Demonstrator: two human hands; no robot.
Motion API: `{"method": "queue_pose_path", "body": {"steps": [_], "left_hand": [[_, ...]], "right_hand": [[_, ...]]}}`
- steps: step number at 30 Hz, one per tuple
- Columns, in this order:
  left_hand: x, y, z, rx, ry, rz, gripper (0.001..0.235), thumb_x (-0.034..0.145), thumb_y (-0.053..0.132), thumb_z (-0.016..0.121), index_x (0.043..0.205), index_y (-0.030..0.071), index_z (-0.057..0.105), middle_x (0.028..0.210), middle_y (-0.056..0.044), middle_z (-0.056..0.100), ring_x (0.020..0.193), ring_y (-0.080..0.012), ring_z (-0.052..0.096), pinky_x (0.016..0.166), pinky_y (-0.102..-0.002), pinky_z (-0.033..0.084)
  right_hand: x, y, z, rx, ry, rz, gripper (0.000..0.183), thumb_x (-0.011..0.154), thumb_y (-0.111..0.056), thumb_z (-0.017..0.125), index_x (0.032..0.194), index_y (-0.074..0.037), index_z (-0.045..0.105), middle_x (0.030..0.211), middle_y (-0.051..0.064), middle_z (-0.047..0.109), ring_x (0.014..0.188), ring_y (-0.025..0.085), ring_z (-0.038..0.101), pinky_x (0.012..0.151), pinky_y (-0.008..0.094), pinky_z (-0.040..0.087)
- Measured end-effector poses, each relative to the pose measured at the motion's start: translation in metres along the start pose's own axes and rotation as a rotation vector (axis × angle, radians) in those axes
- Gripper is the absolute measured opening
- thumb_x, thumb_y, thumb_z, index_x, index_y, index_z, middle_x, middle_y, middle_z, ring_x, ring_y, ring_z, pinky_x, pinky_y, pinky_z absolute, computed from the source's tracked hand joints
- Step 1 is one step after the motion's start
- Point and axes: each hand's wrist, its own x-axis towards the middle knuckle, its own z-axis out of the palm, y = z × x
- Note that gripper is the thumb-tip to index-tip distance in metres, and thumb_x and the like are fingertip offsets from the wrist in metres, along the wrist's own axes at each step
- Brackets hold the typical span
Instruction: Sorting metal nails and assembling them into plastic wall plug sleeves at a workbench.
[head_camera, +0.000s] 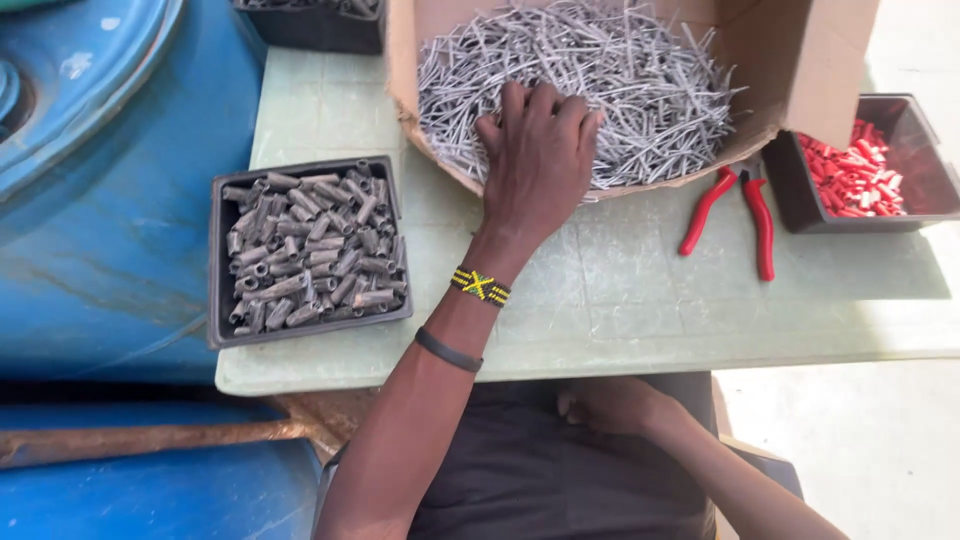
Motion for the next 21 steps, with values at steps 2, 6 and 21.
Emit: {"method": "queue_pose_path", "body": {"steps": [2,6,21], "left_hand": [[-0.002,0.0,0.001,0.008,-0.02,-0.016,0.026,0.102,0.034,0.054,0.091,0.015,0.067,0.092,-0.003,0.057,0.094,-0.0259,0.044,0.071,-0.047,0.029],[-0.002,-0.003,0.002,0.008,-0.08,-0.052,0.03,0.102,0.037,0.05,0.094,0.014,0.069,0.095,-0.003,0.06,0.096,-0.0249,0.045,0.075,-0.046,0.032],[-0.008,-0.004,0.014,0.006,-0.028,-0.078,0.031,0.098,0.038,0.047,0.093,0.017,0.069,0.092,-0.001,0.061,0.094,-0.0242,0.047,0.077,-0.047,0.034]], "right_hand": [[-0.021,-0.025,-0.02,0.058,0.017,0.007,0.021,0.087,-0.017,0.056,0.09,-0.03,0.072,0.091,-0.01,0.075,0.086,0.011,0.068,0.081,0.026,0.048],[-0.086,-0.118,-0.102,0.111,-0.044,-0.424,0.022,0.101,-0.024,0.048,0.104,-0.019,0.069,0.103,0.002,0.074,0.094,0.025,0.07,0.085,0.036,0.051],[-0.049,-0.125,-0.072,-0.085,-0.077,-0.393,0.015,0.091,-0.014,0.063,0.102,-0.012,0.072,0.092,0.01,0.076,0.089,0.031,0.075,0.074,0.04,0.059]]}}
